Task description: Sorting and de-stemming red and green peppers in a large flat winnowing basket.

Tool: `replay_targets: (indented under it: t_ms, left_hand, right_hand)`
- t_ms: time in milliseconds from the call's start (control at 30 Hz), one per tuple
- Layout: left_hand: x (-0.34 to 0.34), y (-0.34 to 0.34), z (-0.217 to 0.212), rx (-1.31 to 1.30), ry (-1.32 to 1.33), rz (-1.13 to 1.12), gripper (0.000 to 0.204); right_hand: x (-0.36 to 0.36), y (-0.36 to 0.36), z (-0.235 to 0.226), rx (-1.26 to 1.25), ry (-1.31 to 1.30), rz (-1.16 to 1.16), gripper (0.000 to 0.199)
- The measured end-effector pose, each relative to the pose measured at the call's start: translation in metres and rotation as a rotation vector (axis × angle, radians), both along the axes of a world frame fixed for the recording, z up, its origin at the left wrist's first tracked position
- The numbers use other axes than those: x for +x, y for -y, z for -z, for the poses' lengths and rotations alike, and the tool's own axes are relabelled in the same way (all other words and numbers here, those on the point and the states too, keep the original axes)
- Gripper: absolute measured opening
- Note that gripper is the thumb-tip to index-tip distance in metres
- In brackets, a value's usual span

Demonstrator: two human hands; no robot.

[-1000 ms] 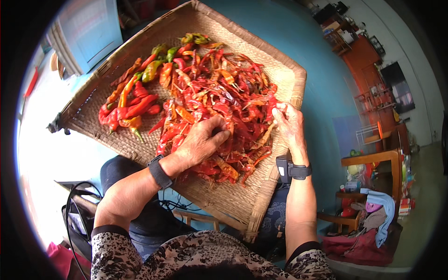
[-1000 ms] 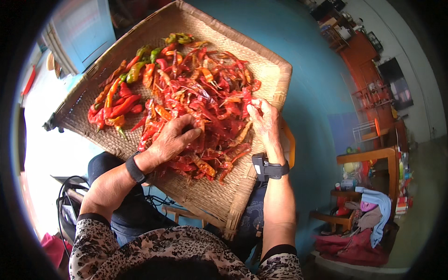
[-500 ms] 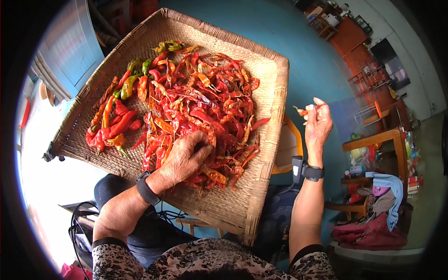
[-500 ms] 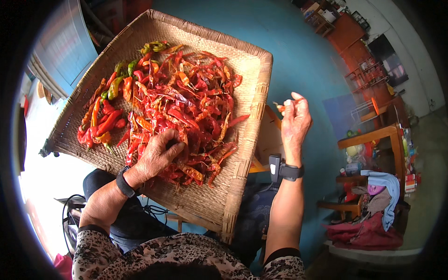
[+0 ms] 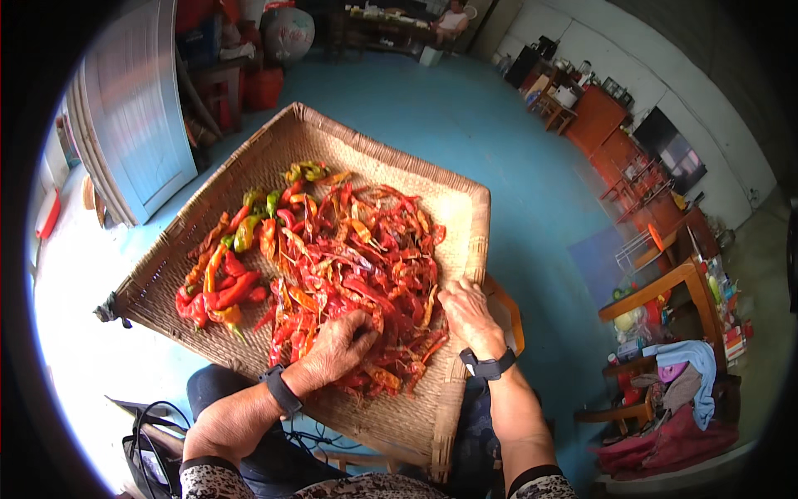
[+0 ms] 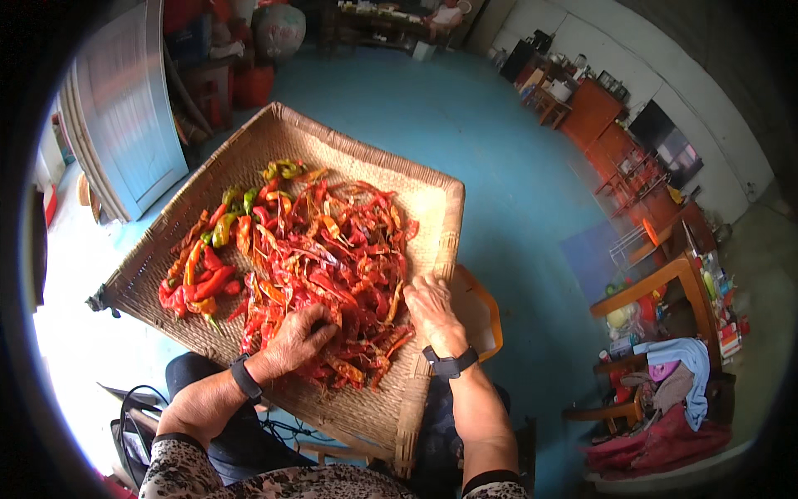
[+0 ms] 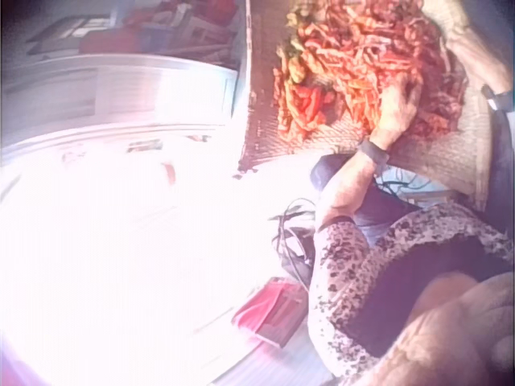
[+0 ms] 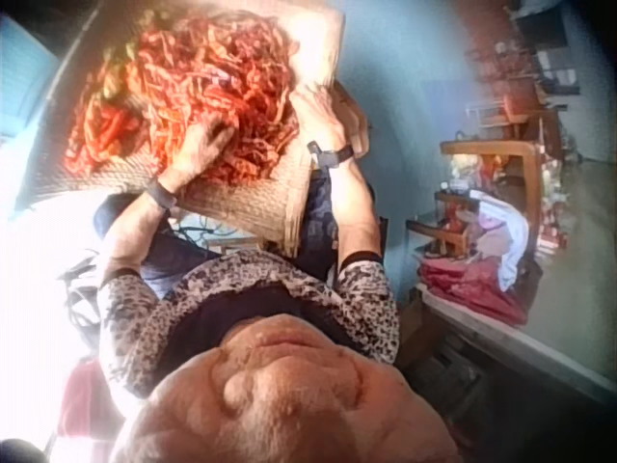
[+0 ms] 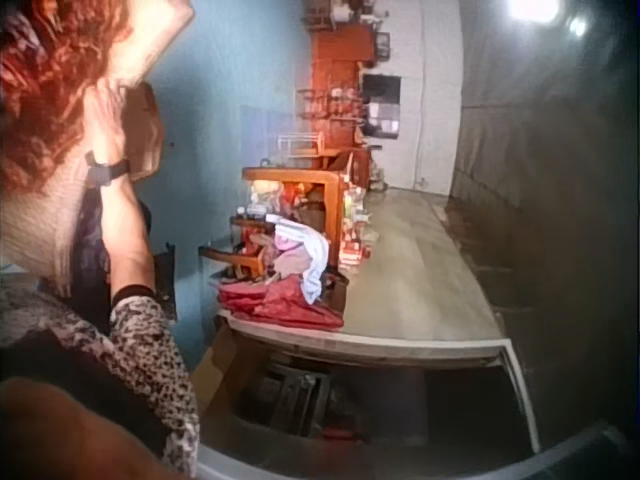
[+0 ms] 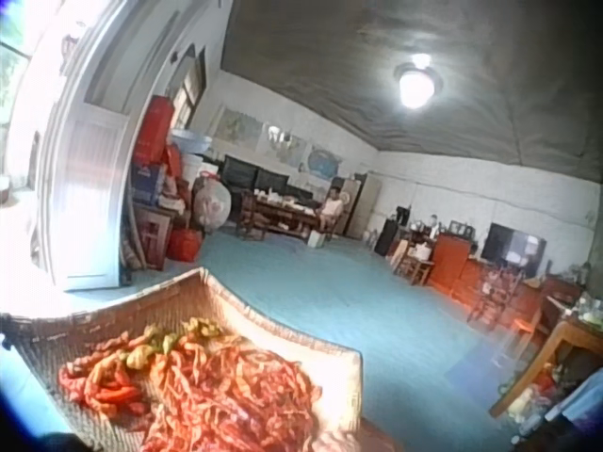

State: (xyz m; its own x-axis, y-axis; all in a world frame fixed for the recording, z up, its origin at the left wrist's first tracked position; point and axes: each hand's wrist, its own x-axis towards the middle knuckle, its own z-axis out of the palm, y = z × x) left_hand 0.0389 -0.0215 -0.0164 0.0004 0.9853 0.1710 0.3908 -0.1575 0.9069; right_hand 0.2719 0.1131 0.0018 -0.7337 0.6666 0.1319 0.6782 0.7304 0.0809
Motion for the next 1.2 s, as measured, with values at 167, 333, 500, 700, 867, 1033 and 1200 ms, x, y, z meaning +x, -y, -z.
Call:
replay_targets:
  t_ms: [167, 333, 500, 700, 867, 1033, 1200]
  left_hand:
    - [0.000, 0.000, -0.009, 0.014, -0.050, 0.024, 0.012]
    - [-0.004, -0.010, -0.012, 0.000, -0.058, -0.001, 0.013]
    - [-0.001, -0.006, -0.009, 0.006, -0.065, 0.004, 0.014]
    - [-0.002, 0.002, -0.002, 0.033, -0.060, 0.011, 0.014]
    - [0.004, -0.004, -0.010, 0.032, -0.067, 0.011, 0.012]
    - [-0.003, -0.007, -0.013, 0.046, -0.048, 0.011, 0.010]
    - [-0.001, -0.005, -0.010, 0.068, -0.042, 0.018, 0.009]
  right_hand:
    - [0.003, -0.006, 0.001, 0.115, -0.097, 0.002, 0.009]
    - [0.000, -0.014, -0.016, 0.167, -0.129, -0.072, 0.012]
    - [0.013, -0.017, -0.032, -0.522, -1.128, 0.181, 0.013]
    - [0.065, -0.026, -0.035, 0.052, -0.495, 0.514, 0.013]
    - [0.057, -0.025, -0.043, 0.177, -0.492, 0.283, 0.034]
    - [-0.034, 0.013, -0.059, -0.353, -0.656, -0.018, 0.016]
    - [-0.063, 0.016, -0.033, -0.368, -0.501, -0.170, 0.021]
